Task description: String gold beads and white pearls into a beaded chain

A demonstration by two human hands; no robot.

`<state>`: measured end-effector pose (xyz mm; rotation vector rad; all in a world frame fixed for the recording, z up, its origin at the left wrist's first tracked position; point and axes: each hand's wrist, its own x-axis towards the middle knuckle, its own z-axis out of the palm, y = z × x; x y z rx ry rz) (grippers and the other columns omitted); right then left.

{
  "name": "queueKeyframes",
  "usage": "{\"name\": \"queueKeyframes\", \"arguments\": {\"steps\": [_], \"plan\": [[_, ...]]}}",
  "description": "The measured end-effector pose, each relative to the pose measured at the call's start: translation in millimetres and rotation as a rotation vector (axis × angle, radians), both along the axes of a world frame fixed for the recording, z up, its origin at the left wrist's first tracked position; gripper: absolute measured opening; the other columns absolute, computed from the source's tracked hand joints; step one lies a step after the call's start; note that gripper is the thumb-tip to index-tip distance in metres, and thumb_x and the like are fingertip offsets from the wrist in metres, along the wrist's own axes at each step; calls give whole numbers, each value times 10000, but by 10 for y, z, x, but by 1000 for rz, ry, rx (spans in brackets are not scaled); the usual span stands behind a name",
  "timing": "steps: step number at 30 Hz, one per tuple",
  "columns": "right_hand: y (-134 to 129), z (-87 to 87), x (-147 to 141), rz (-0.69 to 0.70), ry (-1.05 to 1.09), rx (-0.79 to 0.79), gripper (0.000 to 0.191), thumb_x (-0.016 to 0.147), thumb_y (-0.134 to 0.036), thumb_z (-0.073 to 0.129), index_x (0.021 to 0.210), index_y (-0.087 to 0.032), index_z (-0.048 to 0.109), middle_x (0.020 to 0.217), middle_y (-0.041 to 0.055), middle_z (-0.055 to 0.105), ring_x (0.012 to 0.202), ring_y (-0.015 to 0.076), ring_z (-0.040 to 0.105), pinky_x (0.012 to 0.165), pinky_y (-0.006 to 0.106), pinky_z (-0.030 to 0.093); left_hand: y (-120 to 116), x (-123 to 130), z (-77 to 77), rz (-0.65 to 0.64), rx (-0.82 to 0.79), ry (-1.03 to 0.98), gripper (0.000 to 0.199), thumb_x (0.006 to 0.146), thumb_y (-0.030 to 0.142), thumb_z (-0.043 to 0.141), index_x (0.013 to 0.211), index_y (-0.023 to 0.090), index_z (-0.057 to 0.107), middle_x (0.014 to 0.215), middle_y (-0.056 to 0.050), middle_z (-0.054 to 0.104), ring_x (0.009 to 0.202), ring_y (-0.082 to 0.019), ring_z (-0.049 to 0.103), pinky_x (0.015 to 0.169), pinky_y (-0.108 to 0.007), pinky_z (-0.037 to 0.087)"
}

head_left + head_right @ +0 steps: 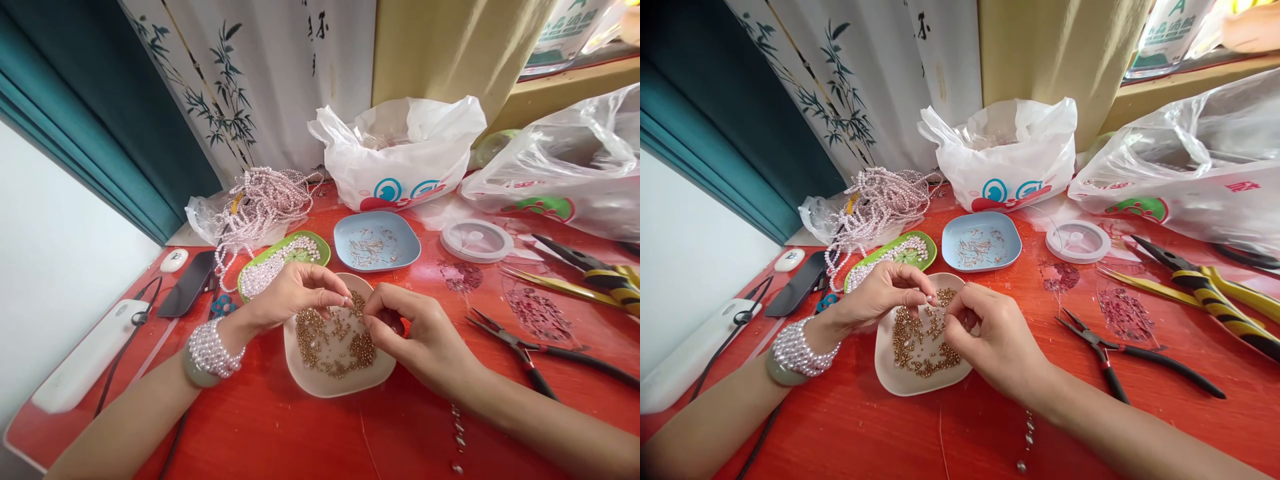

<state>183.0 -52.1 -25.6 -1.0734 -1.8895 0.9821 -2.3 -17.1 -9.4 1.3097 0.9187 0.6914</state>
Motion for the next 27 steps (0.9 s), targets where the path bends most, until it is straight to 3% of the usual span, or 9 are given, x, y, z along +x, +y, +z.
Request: {"name": "queueKeyframes", "arguments": {"steps": [27], "plan": [[6, 19, 3, 4, -2, -52, 118, 712, -186, 431, 598, -192, 465, 563, 0, 528, 527, 123, 467, 480, 242, 376, -11, 17, -12, 11, 13, 20, 67, 661, 203, 699, 711, 163, 680, 723, -23, 681, 639, -96, 607, 506, -157, 499]]}}
